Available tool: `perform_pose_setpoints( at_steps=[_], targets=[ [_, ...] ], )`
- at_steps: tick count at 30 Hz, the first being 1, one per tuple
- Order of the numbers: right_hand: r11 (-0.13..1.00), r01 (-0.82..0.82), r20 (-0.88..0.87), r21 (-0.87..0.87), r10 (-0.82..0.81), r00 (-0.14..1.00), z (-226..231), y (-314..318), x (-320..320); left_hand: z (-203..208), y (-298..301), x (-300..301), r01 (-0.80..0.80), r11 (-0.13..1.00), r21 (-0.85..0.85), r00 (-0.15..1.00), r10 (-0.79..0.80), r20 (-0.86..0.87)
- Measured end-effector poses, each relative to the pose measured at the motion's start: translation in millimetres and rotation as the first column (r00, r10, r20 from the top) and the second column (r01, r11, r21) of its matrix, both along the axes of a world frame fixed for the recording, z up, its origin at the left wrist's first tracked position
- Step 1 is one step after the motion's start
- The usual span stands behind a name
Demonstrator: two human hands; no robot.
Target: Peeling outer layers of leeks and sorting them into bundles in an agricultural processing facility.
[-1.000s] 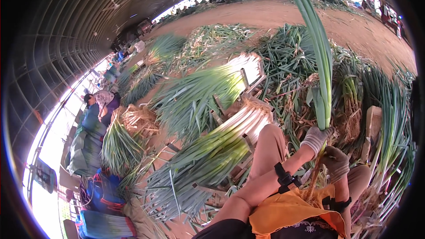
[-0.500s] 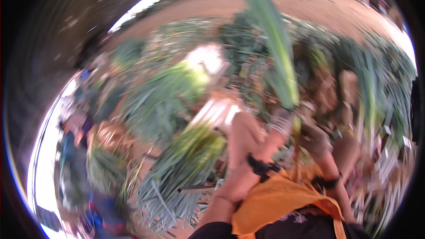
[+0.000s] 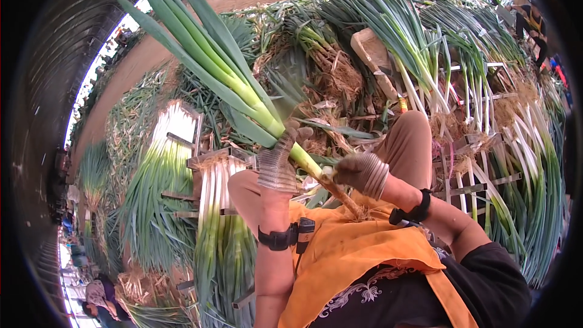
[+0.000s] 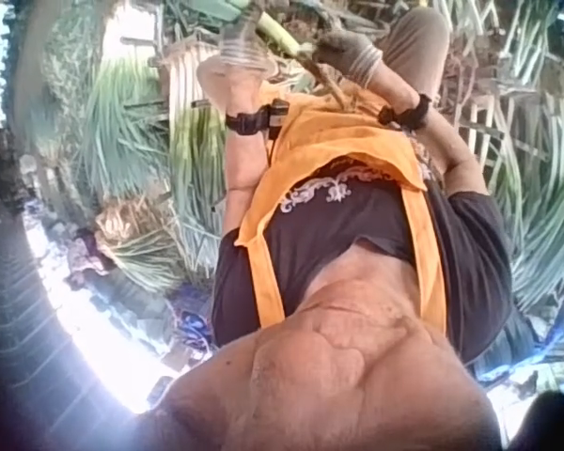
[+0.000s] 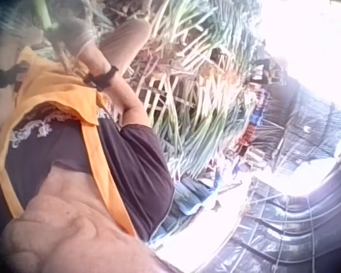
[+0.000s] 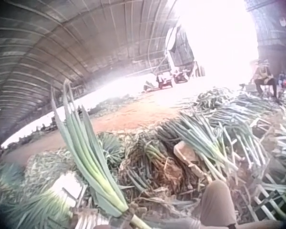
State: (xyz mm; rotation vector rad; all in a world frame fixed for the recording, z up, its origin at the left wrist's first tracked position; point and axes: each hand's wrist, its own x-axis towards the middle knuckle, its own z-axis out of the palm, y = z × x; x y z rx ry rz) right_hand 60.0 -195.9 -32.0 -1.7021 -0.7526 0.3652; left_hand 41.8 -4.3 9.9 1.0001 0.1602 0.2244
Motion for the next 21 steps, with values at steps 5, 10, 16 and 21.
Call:
perform_pose_setpoints(
  at_steps=[5,10,16,21],
  targets=[
    [0.998,0.019,0.206,0.067,-0.033,0.978,31,24,6,12,-11,4,0.003,0.999,-0.038,0.999,-0.005,-0.051],
    [0.984,-0.073,0.371,-0.160,0.129,0.920,8,6,9,10,-7,5,0.031,0.999,0.010,0.998,-0.030,-0.056],
    [0.863,-0.482,0.296,0.155,0.425,0.856,-98,-108,-17,-46,-3,5,-0.131,0.677,0.724,0.977,-0.038,0.212],
    [0.868,-0.232,0.054,-0.439,0.283,0.958,-31,-109,29,-29,-28,-2,0.265,0.964,0.020,0.964,-0.266,0.034]
  ],
)
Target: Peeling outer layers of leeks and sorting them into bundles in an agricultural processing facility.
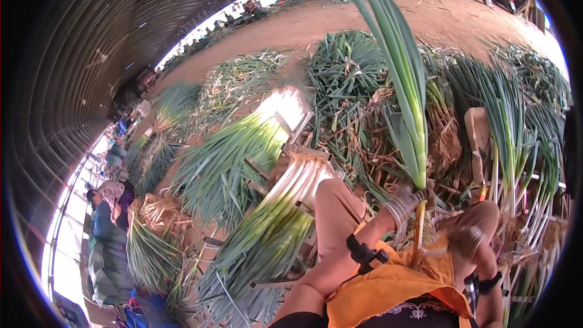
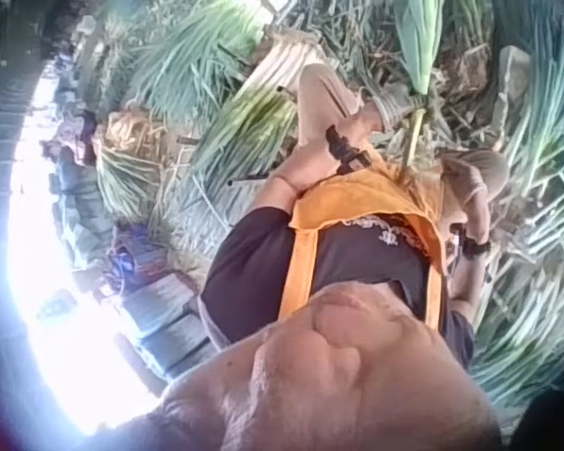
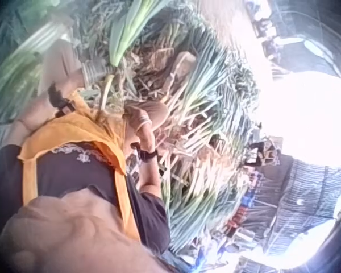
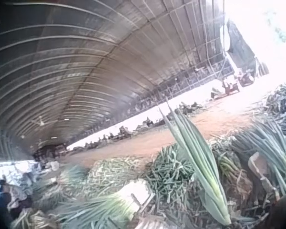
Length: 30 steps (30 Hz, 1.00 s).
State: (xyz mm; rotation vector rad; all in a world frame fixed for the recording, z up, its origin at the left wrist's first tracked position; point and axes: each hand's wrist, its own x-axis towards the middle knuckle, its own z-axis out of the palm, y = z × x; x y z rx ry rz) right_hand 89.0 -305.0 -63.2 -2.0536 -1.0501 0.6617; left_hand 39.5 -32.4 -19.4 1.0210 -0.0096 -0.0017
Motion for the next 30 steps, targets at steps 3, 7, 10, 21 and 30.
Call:
perform_pose_setpoints(
  at_steps=[3,7,10,21,30],
  targets=[
    [0.849,0.279,-0.377,0.449,-0.103,0.920,66,64,25,8,0,-8,-0.033,0.982,0.185,0.999,0.025,0.043],
    [0.829,0.096,-0.461,0.551,0.207,0.863,130,148,37,14,13,-16,-0.092,0.832,0.547,0.985,-0.006,0.175],
    [0.782,0.090,-0.557,0.617,0.353,0.752,128,174,31,-5,2,-10,-0.210,0.732,0.648,0.953,0.007,0.301],
    [0.863,0.224,-0.602,0.453,0.111,0.791,120,191,28,-9,11,-22,-0.278,0.132,0.952,0.937,0.255,0.238],
    [0.850,0.284,-0.640,0.443,0.079,0.764,113,192,30,-27,28,-26,-0.543,0.216,0.811,0.838,0.076,0.541]
  ],
)
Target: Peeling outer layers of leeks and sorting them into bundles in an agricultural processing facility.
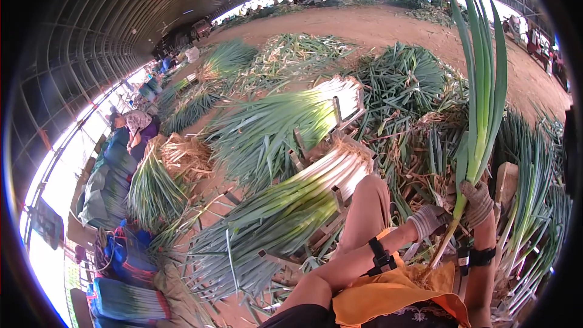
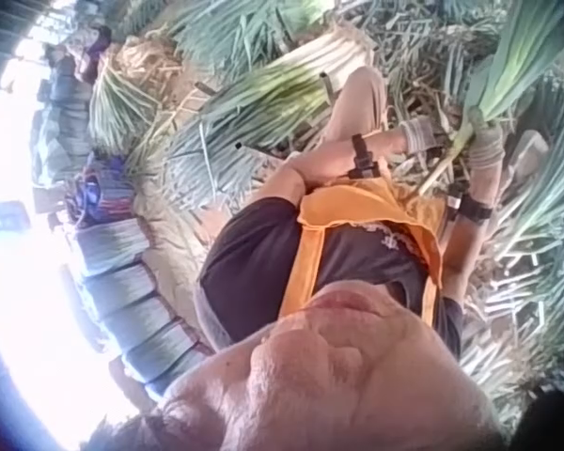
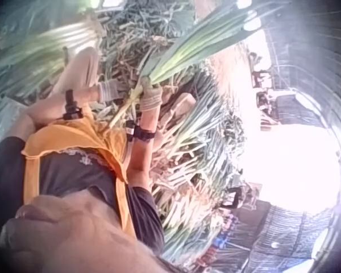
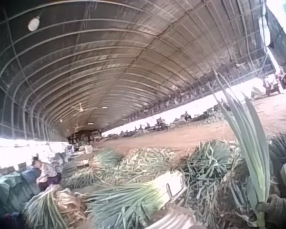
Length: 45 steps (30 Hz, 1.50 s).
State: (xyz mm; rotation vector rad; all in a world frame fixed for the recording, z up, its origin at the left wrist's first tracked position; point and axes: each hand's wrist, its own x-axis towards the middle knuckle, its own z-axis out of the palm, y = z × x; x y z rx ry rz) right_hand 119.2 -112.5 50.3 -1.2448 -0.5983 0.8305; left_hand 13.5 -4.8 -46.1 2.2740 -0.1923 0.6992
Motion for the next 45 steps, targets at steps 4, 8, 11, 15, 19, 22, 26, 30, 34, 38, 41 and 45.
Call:
perform_pose_setpoints(
  at_steps=[4,8,11,15,19,22,26,30,34,38,41,45],
  targets=[
    [0.998,0.055,-0.027,-0.009,-0.055,0.998,-6,-2,5,6,-5,-3,-0.156,0.498,-0.853,0.843,-0.383,-0.378],
    [0.985,0.143,0.072,-0.101,-0.136,0.988,3,3,-6,9,-27,8,0.024,0.800,-0.600,0.968,-0.169,-0.186],
    [0.971,0.175,0.149,-0.162,-0.151,0.977,4,6,-6,11,-40,14,-0.110,0.699,-0.706,0.953,-0.126,-0.274],
    [0.981,0.145,0.161,-0.129,-0.124,0.979,10,4,-12,-11,-19,11,0.102,0.782,-0.615,0.933,-0.289,-0.214],
    [0.984,0.152,0.112,-0.093,-0.141,0.984,13,1,-14,-37,-20,18,0.214,0.399,-0.891,0.885,-0.466,0.004],
    [0.933,0.283,0.232,-0.221,-0.231,0.945,23,2,-18,-20,-25,17,-0.087,-0.219,-0.972,0.833,-0.551,0.050],
    [0.905,0.361,0.388,-0.226,-0.256,0.885,33,4,-26,15,-23,6,-0.037,0.943,-0.331,0.940,-0.080,-0.333],
    [0.896,0.407,0.354,-0.177,-0.327,0.876,28,-7,-20,9,-23,7,0.087,0.937,0.338,0.994,-0.056,-0.099],
    [0.935,0.326,0.112,-0.135,-0.313,0.943,5,-2,-10,17,-26,0,-0.176,0.793,-0.583,0.850,-0.176,-0.497],
    [0.934,0.335,0.095,-0.127,-0.325,0.941,0,-8,-9,36,-30,-5,-0.061,0.897,-0.438,0.861,-0.176,-0.478],
    [0.942,0.327,0.093,-0.070,-0.321,0.943,3,-10,-12,29,-36,3,-0.043,0.972,-0.233,0.894,-0.067,-0.443],
    [0.950,0.306,0.091,-0.070,-0.299,0.950,3,-6,-10,27,-30,3,-0.157,0.874,-0.461,0.826,-0.140,-0.547]
  ],
)
